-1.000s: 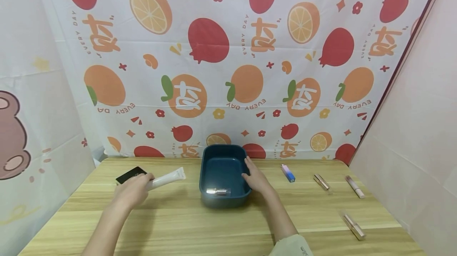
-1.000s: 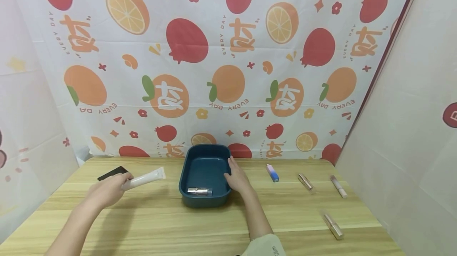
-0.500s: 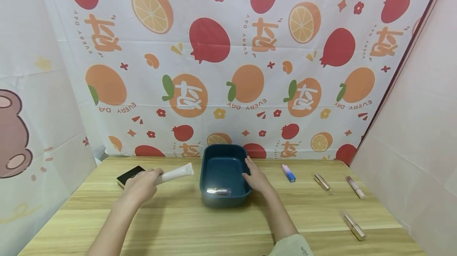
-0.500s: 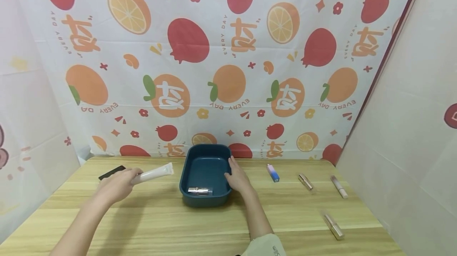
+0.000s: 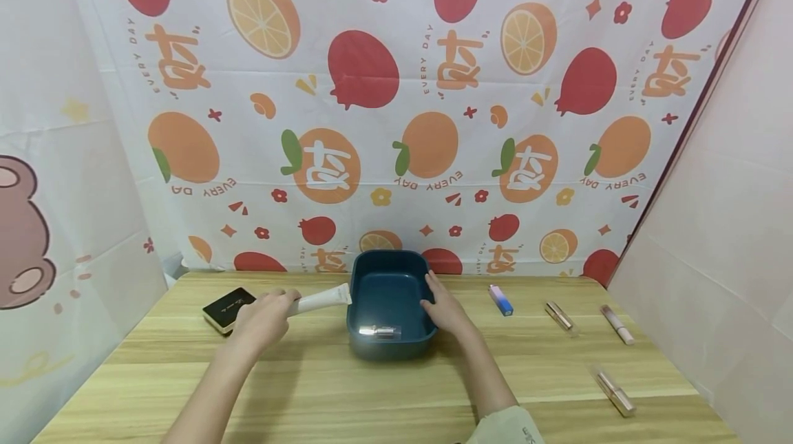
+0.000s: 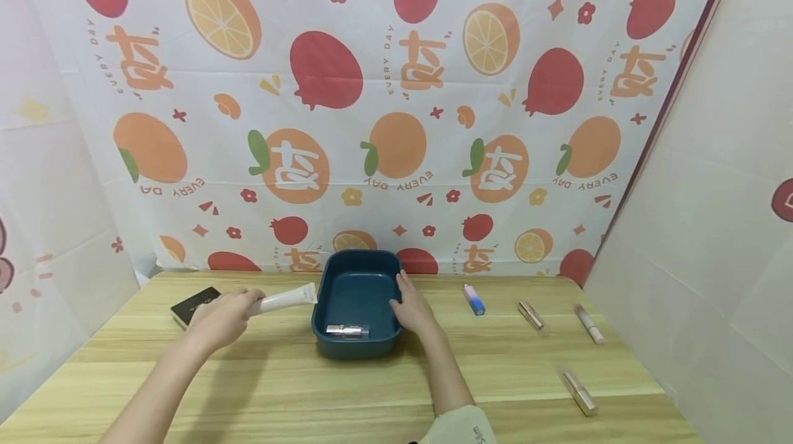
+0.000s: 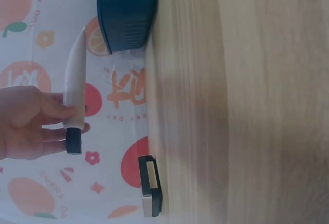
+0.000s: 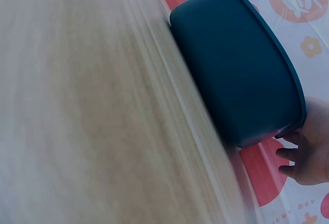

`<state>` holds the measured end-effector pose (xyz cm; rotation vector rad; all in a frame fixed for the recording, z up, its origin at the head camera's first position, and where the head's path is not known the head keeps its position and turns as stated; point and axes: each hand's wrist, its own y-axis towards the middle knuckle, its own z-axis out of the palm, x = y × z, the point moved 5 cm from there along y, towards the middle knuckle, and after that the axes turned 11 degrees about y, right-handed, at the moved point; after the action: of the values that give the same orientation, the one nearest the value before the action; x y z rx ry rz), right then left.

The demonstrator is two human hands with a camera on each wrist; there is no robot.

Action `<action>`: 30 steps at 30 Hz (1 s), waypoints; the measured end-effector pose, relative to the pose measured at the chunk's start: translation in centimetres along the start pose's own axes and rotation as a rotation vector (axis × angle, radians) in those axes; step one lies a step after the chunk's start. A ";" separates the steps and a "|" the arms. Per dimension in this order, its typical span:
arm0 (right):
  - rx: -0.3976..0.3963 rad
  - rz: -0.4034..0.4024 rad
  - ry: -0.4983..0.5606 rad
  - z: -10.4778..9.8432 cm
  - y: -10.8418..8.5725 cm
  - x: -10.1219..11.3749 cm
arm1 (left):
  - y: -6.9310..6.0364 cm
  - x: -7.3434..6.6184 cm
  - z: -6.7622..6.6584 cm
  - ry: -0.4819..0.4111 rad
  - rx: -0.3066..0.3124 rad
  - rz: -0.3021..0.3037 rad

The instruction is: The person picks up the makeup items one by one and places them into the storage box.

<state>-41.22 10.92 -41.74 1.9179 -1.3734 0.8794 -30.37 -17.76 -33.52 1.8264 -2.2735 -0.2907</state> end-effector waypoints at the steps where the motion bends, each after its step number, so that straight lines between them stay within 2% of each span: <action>1: 0.000 0.001 0.000 0.0 0.0 0.0 | 0.1 -0.1 0.1 0.003 -0.002 0.003; 10: -0.001 0.004 0.007 0.0 0.1 0.0 | 1.0 -1.3 0.3 0.022 0.013 0.023; 24: 0.003 -0.017 -0.001 0.1 0.0 -0.1 | 2.3 -3.7 1.1 0.070 -0.089 0.107; 30: 0.003 -0.015 -0.004 0.1 0.1 -0.2 | 2.8 -4.4 1.1 0.064 -0.114 0.112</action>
<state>-41.36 10.91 -41.91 1.9304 -1.3594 0.8711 -32.41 -12.85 -33.98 1.6227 -2.2565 -0.3313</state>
